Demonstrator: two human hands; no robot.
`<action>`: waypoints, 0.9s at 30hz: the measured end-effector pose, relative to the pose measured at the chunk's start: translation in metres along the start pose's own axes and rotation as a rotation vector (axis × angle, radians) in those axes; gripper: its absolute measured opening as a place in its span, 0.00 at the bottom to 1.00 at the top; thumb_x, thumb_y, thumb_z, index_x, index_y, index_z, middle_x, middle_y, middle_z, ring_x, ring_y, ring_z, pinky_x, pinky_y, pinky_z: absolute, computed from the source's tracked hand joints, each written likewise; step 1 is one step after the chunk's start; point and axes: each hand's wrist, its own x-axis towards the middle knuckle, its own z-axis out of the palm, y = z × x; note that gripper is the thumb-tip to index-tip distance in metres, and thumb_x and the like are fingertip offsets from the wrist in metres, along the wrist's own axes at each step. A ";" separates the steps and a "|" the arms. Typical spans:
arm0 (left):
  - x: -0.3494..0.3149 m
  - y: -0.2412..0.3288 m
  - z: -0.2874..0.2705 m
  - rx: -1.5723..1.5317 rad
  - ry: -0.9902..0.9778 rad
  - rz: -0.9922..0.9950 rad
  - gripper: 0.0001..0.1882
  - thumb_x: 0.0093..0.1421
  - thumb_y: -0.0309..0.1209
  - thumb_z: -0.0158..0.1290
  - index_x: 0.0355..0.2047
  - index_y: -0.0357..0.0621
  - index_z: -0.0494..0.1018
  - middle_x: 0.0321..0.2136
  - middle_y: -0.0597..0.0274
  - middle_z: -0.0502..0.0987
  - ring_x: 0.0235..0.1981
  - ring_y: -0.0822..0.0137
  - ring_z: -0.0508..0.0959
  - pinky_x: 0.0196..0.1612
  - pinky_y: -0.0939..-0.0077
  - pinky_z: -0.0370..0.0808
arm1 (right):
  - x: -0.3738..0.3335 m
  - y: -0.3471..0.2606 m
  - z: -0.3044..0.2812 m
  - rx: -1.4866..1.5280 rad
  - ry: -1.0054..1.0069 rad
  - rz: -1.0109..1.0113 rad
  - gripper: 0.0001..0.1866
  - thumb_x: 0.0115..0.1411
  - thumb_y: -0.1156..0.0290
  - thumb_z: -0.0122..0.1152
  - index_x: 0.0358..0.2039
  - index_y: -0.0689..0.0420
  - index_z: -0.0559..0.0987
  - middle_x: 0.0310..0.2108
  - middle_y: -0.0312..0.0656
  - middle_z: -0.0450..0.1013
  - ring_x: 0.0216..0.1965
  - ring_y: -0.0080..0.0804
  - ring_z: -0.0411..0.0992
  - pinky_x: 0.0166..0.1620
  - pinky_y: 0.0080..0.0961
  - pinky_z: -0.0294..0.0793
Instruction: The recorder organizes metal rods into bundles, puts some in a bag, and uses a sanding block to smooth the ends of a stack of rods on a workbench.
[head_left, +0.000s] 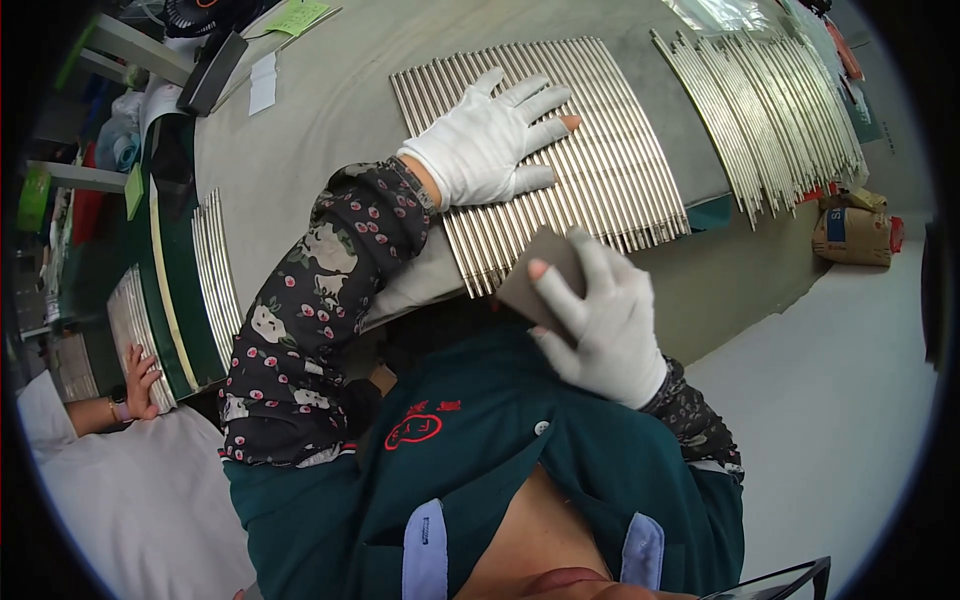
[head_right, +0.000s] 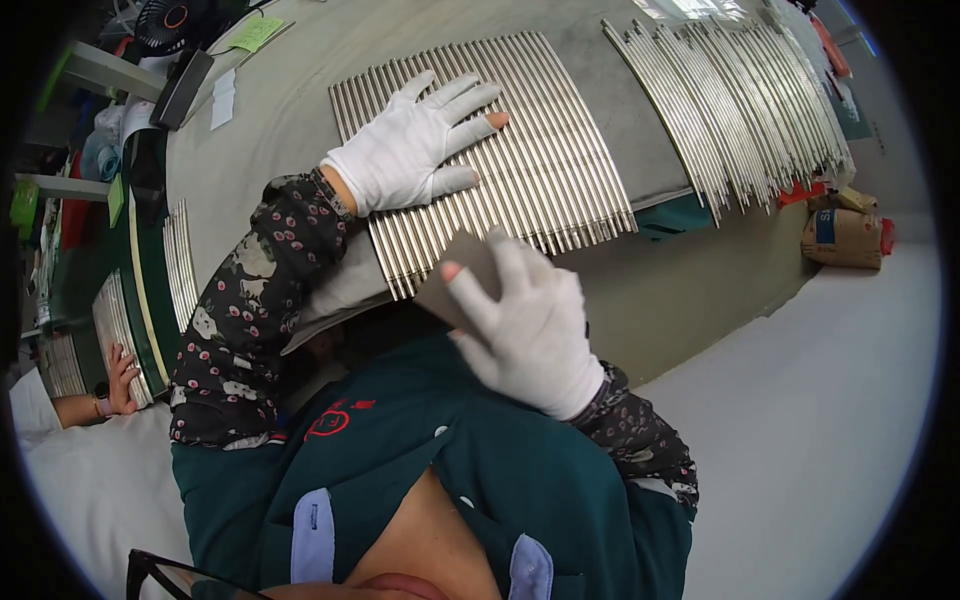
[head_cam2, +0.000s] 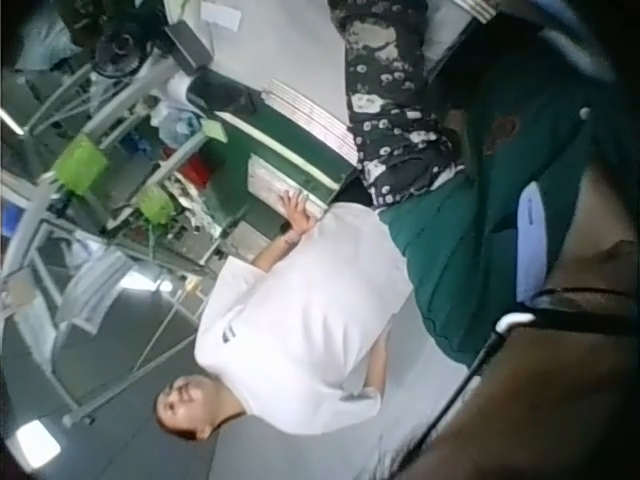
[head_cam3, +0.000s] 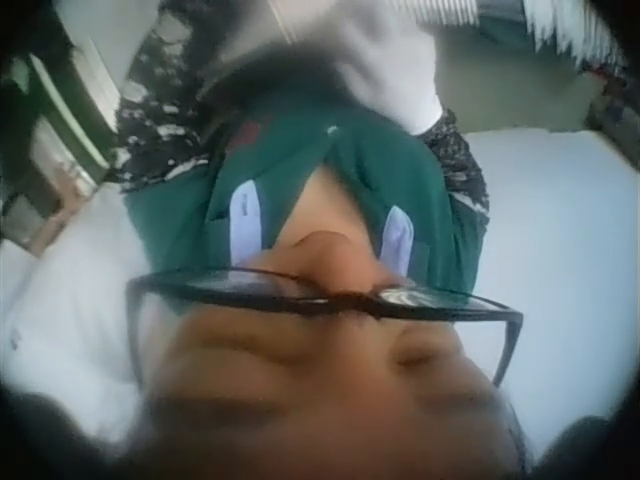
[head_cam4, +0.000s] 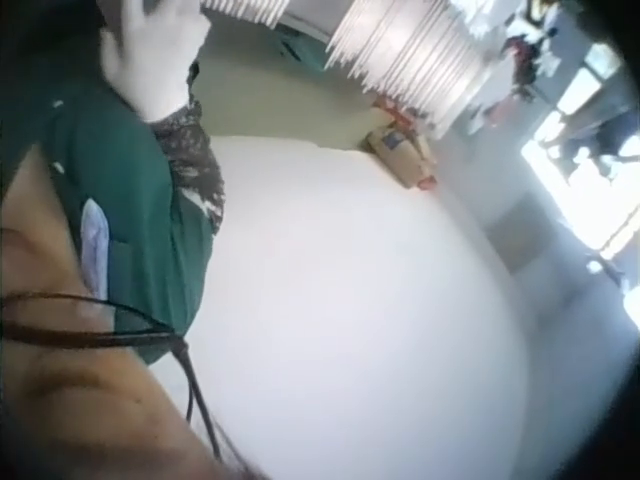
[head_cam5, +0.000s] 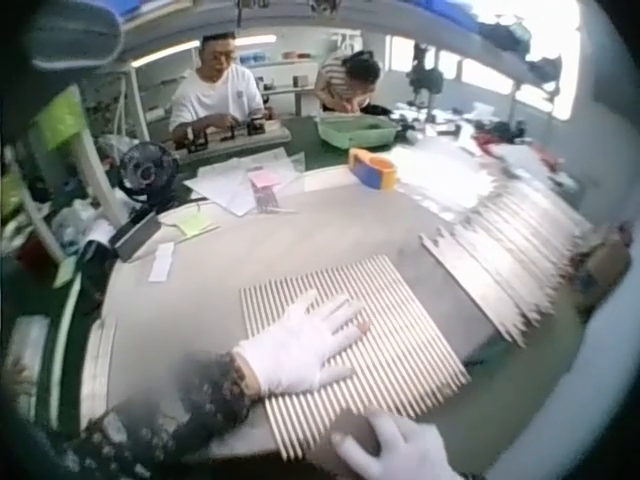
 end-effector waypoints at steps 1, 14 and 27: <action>0.000 0.000 0.001 -0.006 0.015 0.004 0.33 0.61 0.52 0.42 0.61 0.48 0.59 0.64 0.55 0.55 0.66 0.54 0.53 0.65 0.50 0.48 | -0.003 0.010 -0.010 -0.194 0.012 0.177 0.31 0.45 0.60 0.65 0.52 0.49 0.71 0.52 0.56 0.63 0.45 0.50 0.67 0.41 0.39 0.66; 0.001 0.001 0.004 -0.008 0.053 -0.010 0.31 0.61 0.51 0.43 0.60 0.48 0.60 0.64 0.55 0.56 0.65 0.55 0.54 0.65 0.50 0.49 | -0.004 0.011 -0.017 -0.392 0.198 0.279 0.30 0.45 0.62 0.66 0.51 0.54 0.73 0.51 0.58 0.63 0.46 0.51 0.66 0.43 0.41 0.64; -0.001 0.001 0.007 -0.018 0.007 -0.024 0.32 0.61 0.51 0.43 0.62 0.49 0.58 0.64 0.57 0.55 0.66 0.57 0.53 0.66 0.48 0.47 | 0.014 -0.022 0.008 -0.070 -0.019 0.008 0.28 0.46 0.59 0.65 0.49 0.53 0.73 0.48 0.56 0.65 0.45 0.49 0.68 0.41 0.41 0.67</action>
